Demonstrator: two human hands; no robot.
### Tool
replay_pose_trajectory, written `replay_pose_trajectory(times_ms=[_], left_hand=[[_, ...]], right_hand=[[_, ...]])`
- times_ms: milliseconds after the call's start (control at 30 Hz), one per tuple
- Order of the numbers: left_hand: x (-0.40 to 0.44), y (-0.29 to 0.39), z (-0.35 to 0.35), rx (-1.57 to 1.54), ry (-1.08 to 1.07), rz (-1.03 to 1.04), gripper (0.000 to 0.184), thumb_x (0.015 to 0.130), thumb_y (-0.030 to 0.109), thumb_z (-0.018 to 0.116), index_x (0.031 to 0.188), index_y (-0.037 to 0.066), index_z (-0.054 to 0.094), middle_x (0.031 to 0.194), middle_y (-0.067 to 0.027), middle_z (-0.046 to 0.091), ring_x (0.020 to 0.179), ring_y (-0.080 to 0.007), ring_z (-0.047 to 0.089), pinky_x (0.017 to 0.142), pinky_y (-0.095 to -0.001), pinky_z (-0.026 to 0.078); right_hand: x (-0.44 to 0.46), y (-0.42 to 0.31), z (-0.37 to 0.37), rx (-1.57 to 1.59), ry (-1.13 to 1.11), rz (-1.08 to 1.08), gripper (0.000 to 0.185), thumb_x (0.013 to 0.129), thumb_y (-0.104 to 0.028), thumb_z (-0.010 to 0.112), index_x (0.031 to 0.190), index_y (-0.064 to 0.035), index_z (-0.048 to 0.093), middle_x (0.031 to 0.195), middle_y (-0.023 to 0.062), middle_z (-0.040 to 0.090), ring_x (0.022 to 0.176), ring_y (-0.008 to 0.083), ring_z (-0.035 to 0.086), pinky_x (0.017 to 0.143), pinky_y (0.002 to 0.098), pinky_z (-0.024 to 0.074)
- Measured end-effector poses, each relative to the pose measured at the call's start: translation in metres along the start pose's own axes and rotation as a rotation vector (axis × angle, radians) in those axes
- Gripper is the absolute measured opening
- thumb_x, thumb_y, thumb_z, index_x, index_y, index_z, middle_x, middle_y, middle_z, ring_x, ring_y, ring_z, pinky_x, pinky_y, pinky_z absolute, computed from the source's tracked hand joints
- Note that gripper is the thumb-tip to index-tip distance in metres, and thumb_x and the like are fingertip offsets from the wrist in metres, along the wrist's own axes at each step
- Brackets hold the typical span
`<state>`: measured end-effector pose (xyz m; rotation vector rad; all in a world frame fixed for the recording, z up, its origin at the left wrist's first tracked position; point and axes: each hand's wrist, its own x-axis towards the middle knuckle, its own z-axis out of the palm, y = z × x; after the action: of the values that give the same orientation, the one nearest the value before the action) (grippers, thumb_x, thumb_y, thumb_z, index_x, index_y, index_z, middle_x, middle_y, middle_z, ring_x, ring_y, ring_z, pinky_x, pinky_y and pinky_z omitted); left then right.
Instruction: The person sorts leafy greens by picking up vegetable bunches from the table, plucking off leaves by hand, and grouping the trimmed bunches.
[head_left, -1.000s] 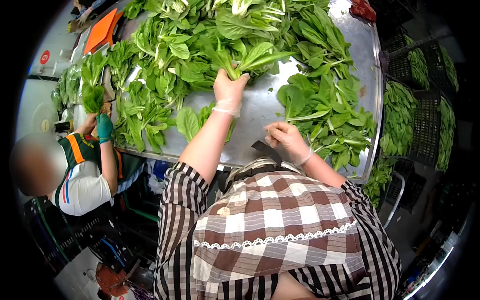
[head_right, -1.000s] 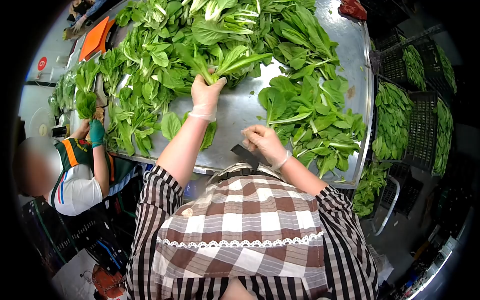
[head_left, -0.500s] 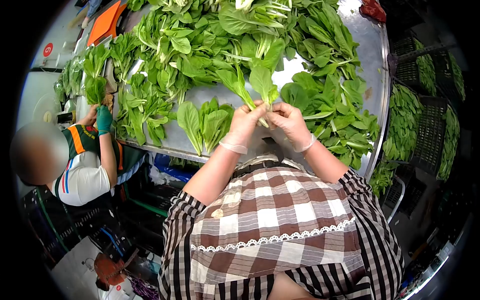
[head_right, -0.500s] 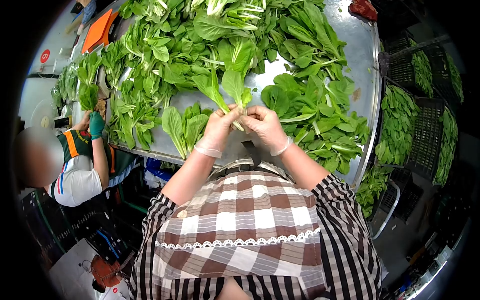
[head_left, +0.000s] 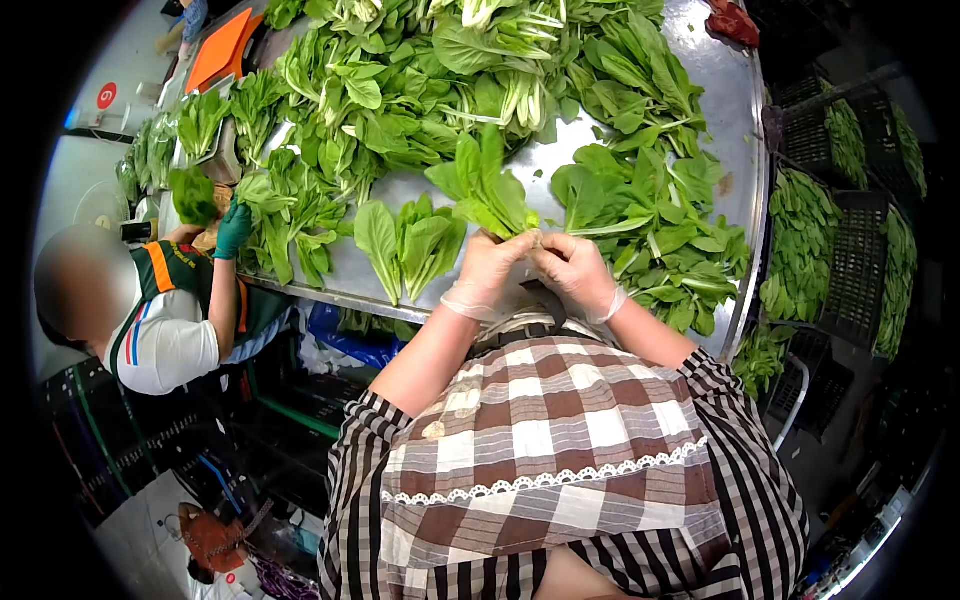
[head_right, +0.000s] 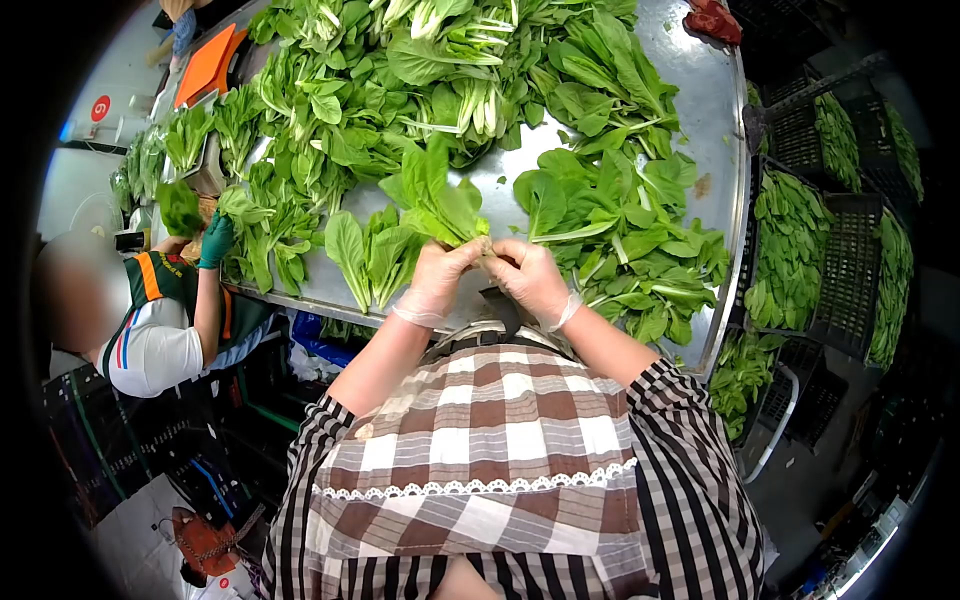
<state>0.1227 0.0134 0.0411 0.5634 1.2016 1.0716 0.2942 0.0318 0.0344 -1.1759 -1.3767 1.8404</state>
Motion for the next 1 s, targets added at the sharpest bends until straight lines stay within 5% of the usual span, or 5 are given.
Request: replay_pose_trajectory(times_ms=[433,533,733,933,1000], left_hand=[[0.007,-0.009,-0.008,-0.071,0.101,-0.015,0.019,0.085,0.011,0.071,0.100,0.000,0.067,0.093,-0.0043,0.067,0.078,-0.0125,0.062,0.068,-0.0261,0.049],[0.005,-0.007,-0.006,-0.042,0.166,-0.003,0.019,0.085,0.010,0.071,0.101,0.000,0.067,0.095,-0.0039,0.067,0.081,-0.0127,0.062,0.071,-0.0261,0.049],[0.003,-0.001,-0.005,-0.193,0.112,-0.102,0.024,0.084,0.008,0.071,0.107,0.000,0.065,0.098,-0.0046,0.068,0.086,-0.0133,0.063,0.078,-0.0274,0.051],[0.006,0.001,0.003,-0.202,0.189,0.018,0.026,0.085,0.005,0.071,0.109,0.000,0.064,0.102,-0.0060,0.067,0.091,-0.0141,0.063,0.081,-0.0283,0.052],[0.001,0.007,-0.005,-0.228,0.259,0.022,0.027,0.085,0.006,0.071,0.110,0.000,0.063,0.103,-0.0059,0.066,0.092,-0.0145,0.063,0.081,-0.0290,0.052]], right_hand=[[0.012,0.002,0.023,0.208,0.165,0.139,0.021,0.096,-0.019,0.059,0.104,0.0006,0.065,0.076,0.0014,0.062,0.065,0.0062,0.054,0.060,0.0209,0.0451],[0.022,0.018,0.022,-0.076,0.303,-0.230,0.015,0.093,-0.013,0.063,0.101,-0.0002,0.065,0.080,0.0020,0.062,0.067,0.0064,0.054,0.062,0.0207,0.0454],[0.025,0.032,0.017,0.391,0.217,-0.007,0.014,0.093,-0.011,0.064,0.104,-0.0019,0.060,0.085,0.0037,0.062,0.068,0.0085,0.057,0.064,0.0231,0.0476],[0.032,0.042,-0.002,0.619,0.519,0.163,0.020,0.098,-0.022,0.057,0.107,-0.0046,0.058,0.085,0.0043,0.065,0.065,0.0103,0.059,0.060,0.0241,0.0479],[0.028,0.021,-0.002,0.539,0.354,0.284,0.022,0.098,-0.025,0.056,0.107,-0.0051,0.059,0.087,0.0051,0.066,0.065,0.0100,0.060,0.060,0.0245,0.0485]])
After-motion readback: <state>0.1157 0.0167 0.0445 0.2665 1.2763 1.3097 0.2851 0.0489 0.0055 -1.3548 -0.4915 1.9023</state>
